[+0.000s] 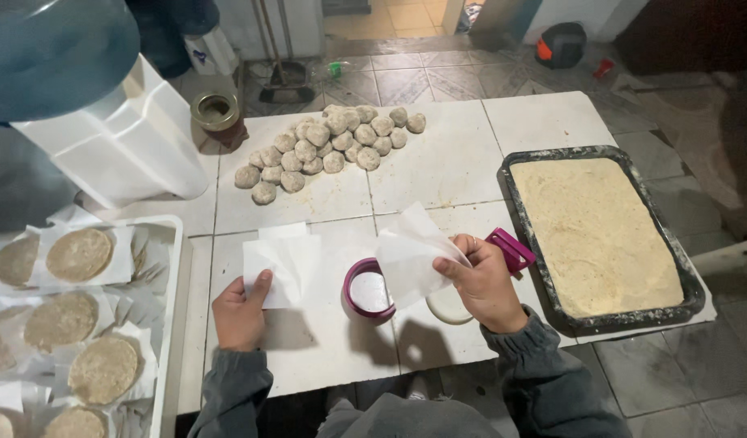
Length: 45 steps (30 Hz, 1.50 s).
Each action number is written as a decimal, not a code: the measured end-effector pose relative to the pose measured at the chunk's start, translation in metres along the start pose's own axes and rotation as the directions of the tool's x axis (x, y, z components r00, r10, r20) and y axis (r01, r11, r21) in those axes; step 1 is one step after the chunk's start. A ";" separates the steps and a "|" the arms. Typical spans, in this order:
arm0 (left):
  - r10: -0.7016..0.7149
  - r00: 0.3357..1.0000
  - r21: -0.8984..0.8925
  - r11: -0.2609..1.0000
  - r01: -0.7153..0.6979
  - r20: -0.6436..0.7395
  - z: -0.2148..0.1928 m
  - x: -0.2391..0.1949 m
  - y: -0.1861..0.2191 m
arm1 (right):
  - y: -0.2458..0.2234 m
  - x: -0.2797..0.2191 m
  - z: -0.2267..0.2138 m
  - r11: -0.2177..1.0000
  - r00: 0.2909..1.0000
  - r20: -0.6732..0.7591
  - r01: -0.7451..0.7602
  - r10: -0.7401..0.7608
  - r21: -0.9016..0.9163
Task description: The person places dough balls between sheets of parchment paper, positions them in a pink circular mold, and uses a pink press to flatten each ball into a patty. The finished patties are placed into a white tray. The process is repeated for multiple dough balls.
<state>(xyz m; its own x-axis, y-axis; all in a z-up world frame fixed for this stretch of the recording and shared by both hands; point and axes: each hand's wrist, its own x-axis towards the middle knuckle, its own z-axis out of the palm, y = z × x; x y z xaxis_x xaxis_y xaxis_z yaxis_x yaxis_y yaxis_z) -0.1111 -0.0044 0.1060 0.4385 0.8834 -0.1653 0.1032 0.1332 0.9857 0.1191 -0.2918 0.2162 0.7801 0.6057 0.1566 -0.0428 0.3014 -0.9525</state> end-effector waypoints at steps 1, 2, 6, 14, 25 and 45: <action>0.003 1.000 0.002 1.000 -0.003 0.016 -0.003 0.025 -0.026 | 0.002 0.001 0.004 1.000 1.000 -0.015 0.007 -0.007 -0.002; -0.112 0.993 0.212 0.972 0.104 0.028 -0.006 0.049 -0.054 | 0.004 0.000 0.007 1.000 1.000 -0.018 0.006 -0.006 0.003; -0.022 0.994 0.692 0.717 0.091 -0.108 0.019 0.039 -0.024 | 0.010 -0.002 0.024 1.000 1.000 0.000 0.020 -0.020 -0.021; -0.100 0.772 -0.145 0.959 0.242 0.628 0.077 -0.028 0.021 | 0.010 -0.024 0.073 0.985 0.999 0.051 0.007 0.002 -0.173; -0.290 0.848 -0.231 0.878 0.420 0.443 -0.036 0.023 0.009 | 0.052 -0.044 -0.013 0.989 0.935 -0.324 -0.130 0.146 0.069; -0.123 0.988 0.776 0.631 0.001 0.098 -0.061 -0.021 -0.014 | 0.120 -0.090 -0.119 0.874 0.814 -0.486 -0.451 0.318 -0.182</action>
<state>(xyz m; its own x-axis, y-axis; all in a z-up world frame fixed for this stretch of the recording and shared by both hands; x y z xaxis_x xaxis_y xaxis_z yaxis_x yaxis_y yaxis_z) -0.1762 0.0023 0.0975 0.5082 0.8119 -0.2874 0.7583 -0.2636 0.5962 0.1186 -0.3979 0.0567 0.9246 0.2312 -0.3027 -0.2753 -0.1437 -0.9506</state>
